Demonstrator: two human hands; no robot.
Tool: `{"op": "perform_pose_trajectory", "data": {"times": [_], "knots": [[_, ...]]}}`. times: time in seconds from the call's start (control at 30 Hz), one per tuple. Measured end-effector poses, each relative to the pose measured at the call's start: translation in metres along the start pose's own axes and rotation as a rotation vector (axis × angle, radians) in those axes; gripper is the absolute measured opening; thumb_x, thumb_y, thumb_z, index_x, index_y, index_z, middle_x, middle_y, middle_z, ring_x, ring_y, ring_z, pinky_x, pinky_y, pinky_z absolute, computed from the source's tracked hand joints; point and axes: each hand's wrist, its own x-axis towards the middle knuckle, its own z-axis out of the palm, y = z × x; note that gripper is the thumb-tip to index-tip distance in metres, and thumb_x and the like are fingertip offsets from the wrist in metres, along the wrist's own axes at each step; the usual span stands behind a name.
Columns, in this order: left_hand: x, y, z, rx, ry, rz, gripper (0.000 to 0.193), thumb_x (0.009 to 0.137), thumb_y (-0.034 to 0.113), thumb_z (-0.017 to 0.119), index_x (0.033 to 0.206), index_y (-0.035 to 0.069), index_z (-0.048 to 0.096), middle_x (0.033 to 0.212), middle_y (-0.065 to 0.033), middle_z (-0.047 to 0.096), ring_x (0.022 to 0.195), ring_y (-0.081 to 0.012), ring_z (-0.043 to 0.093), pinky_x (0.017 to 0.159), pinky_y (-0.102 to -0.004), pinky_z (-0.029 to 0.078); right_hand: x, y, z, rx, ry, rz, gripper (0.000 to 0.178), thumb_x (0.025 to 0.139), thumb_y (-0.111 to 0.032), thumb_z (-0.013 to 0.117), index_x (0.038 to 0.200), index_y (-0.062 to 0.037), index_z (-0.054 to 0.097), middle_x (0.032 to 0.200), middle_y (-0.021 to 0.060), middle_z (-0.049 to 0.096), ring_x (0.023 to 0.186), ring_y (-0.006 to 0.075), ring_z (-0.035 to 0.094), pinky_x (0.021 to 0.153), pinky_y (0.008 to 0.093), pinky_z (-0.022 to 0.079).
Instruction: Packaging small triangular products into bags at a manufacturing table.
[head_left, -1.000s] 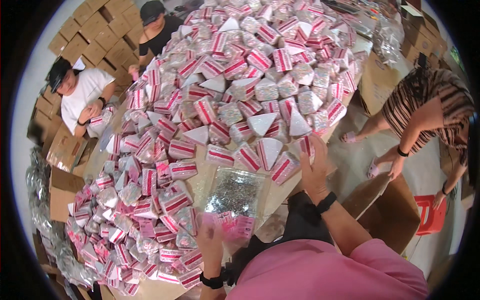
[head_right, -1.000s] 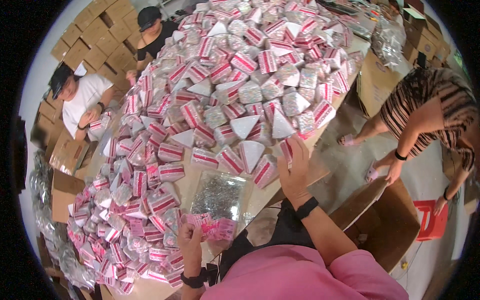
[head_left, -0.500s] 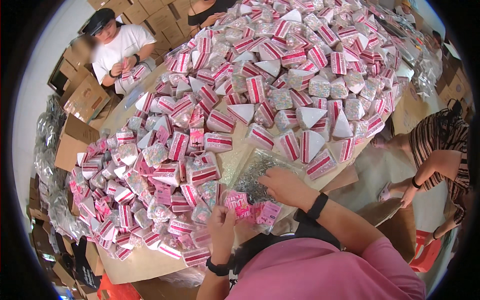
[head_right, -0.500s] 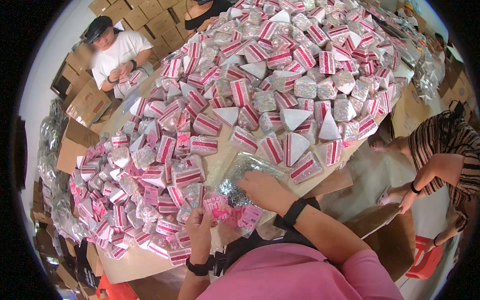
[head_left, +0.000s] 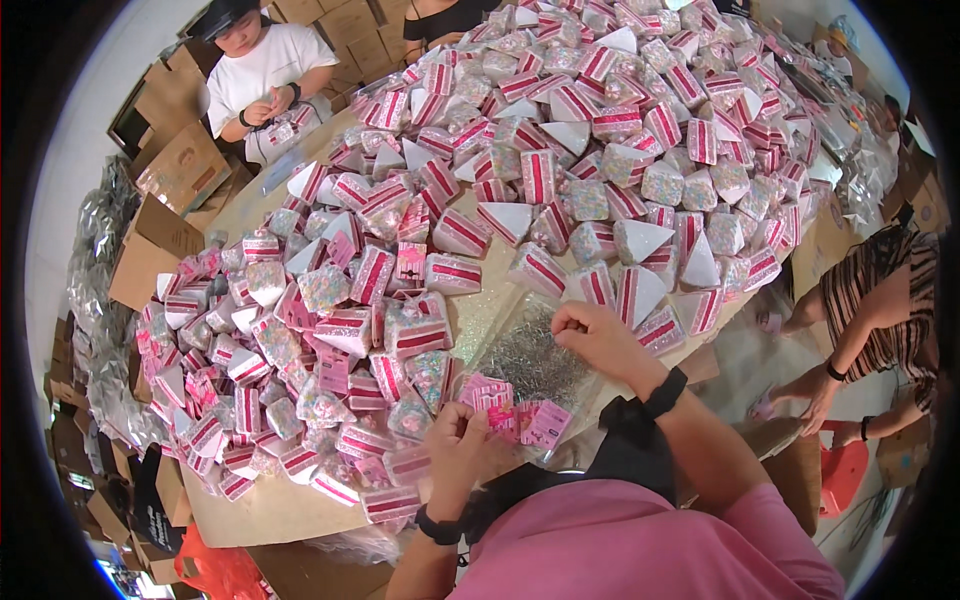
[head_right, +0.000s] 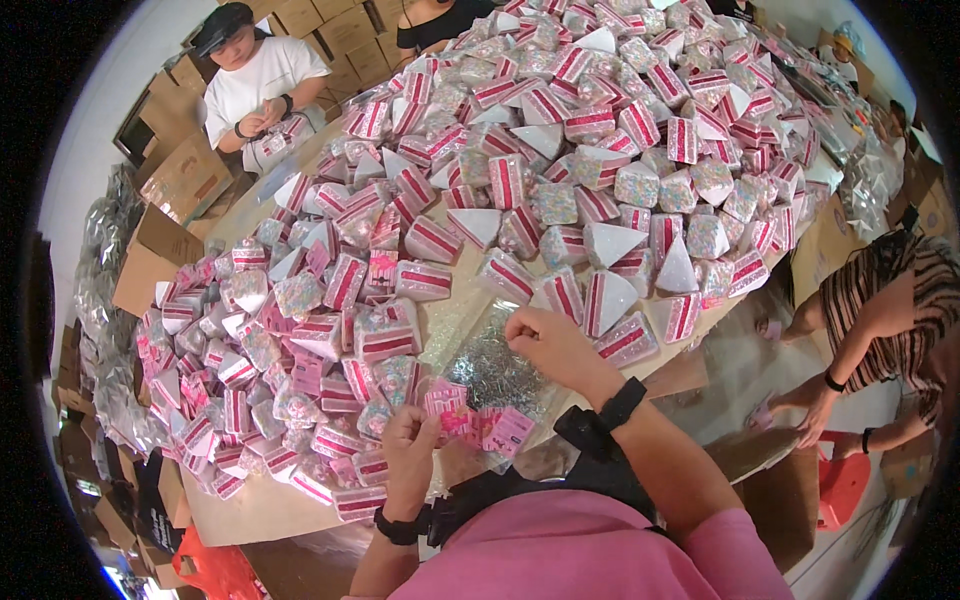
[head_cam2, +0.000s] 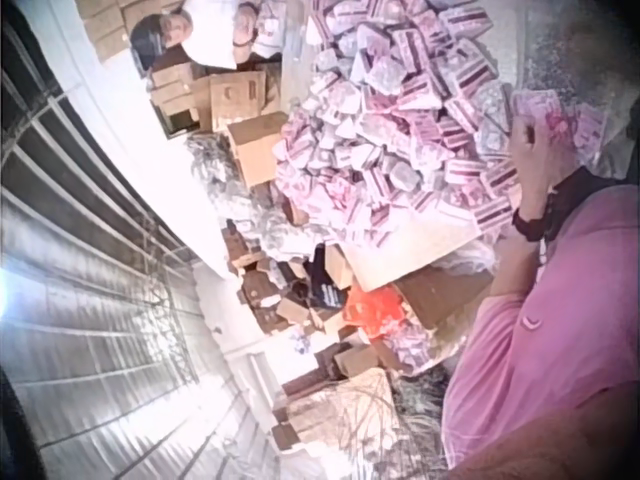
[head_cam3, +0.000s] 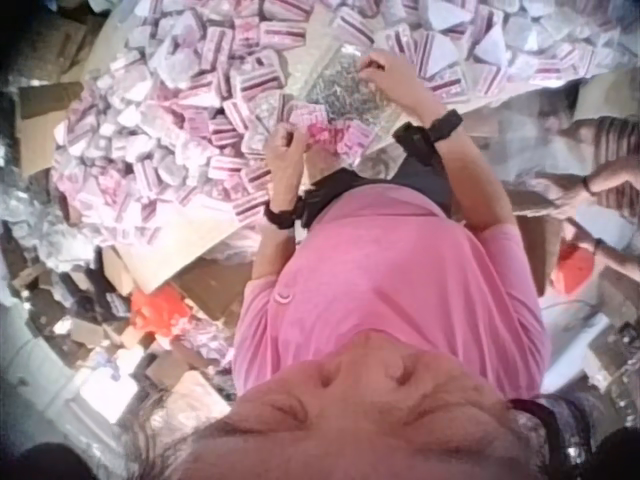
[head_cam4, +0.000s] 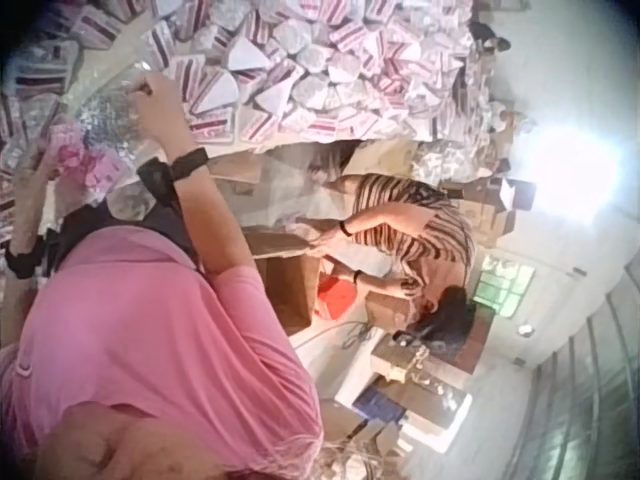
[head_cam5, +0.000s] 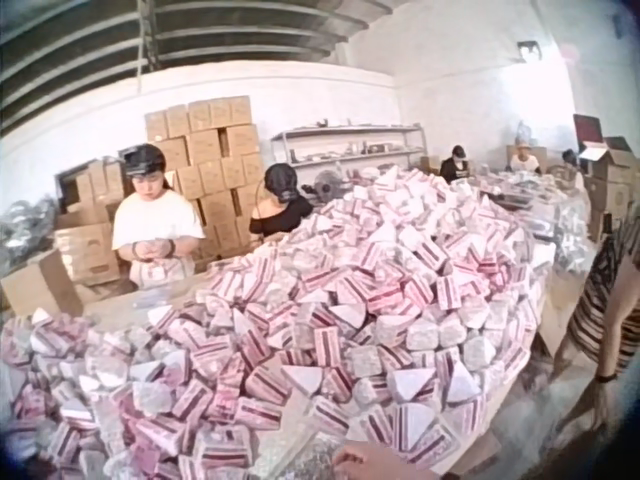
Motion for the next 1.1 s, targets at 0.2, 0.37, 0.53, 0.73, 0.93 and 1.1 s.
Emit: {"op": "perform_pose_trajectory", "data": {"times": [0.2, 0.37, 0.53, 0.73, 0.93, 1.1], "knots": [[-0.001, 0.003, 0.003, 0.047, -0.005, -0.014, 0.014, 0.09, 0.01, 0.059, 0.079, 0.004, 0.052, 0.07, 0.0021, 0.052, 0.062, -0.0049, 0.049, 0.057, -0.021, 0.042, -0.001, 0.005, 0.003, -0.079, 0.01, -0.011, 0.012, 0.081, -0.007, 0.059, 0.09, 0.0005, 0.057, 0.075, 0.0077, 0.057, 0.069, 0.0147, 0.054, 0.064, 0.0292, 0.043], [-0.002, 0.003, 0.003, 0.02, -0.003, -0.012, 0.015, 0.09, 0.009, 0.059, 0.079, 0.004, 0.051, 0.07, 0.0018, 0.052, 0.062, -0.0048, 0.049, 0.057, -0.0211, 0.041, -0.001, 0.006, 0.004, -0.218, 0.014, -0.057, 0.016, 0.081, -0.01, 0.058, 0.093, -0.0005, 0.061, 0.083, 0.013, 0.062, 0.076, 0.0247, 0.058, 0.07, 0.0338, 0.046], [-0.003, 0.011, 0.008, 0.067, -0.002, 0.0, 0.014, 0.089, 0.009, 0.059, 0.078, 0.004, 0.051, 0.07, 0.0019, 0.051, 0.063, -0.005, 0.048, 0.058, -0.021, 0.041, -0.007, 0.033, 0.005, -0.336, 0.084, -0.133, 0.018, 0.083, -0.011, 0.055, 0.096, -0.0023, 0.064, 0.09, 0.014, 0.064, 0.086, 0.0289, 0.061, 0.077, 0.0369, 0.047], [-0.002, -0.006, 0.005, 0.207, 0.019, 0.044, 0.017, 0.088, 0.008, 0.059, 0.075, 0.004, 0.049, 0.069, 0.0015, 0.048, 0.064, -0.0052, 0.044, 0.058, -0.0211, 0.036, -0.006, 0.071, 0.012, -0.392, 0.1, -0.224, 0.013, 0.086, -0.011, 0.047, 0.084, -0.0015, 0.055, 0.083, 0.0156, 0.06, 0.083, 0.0341, 0.058, 0.072, 0.0422, 0.045], [-0.015, 0.018, 0.02, 0.022, -0.03, 0.006, 0.017, 0.09, 0.01, 0.059, 0.078, 0.005, 0.048, 0.067, 0.0011, 0.047, 0.059, -0.0063, 0.047, 0.055, -0.0205, 0.04, -0.019, 0.039, 0.016, -0.075, 0.081, -0.123, 0.01, 0.084, -0.01, 0.048, 0.087, -0.0017, 0.052, 0.08, 0.0172, 0.056, 0.076, 0.0306, 0.055, 0.068, 0.0401, 0.043], [-0.023, 0.024, 0.024, 0.087, 0.016, 0.059, 0.018, 0.091, 0.01, 0.058, 0.077, 0.003, 0.049, 0.068, 0.0009, 0.047, 0.059, -0.0066, 0.047, 0.054, -0.0204, 0.041, -0.021, 0.022, 0.015, -0.028, 0.168, -0.159, 0.009, 0.082, -0.009, 0.051, 0.087, -0.0012, 0.051, 0.078, 0.0148, 0.055, 0.075, 0.0261, 0.054, 0.069, 0.0381, 0.043]]}}
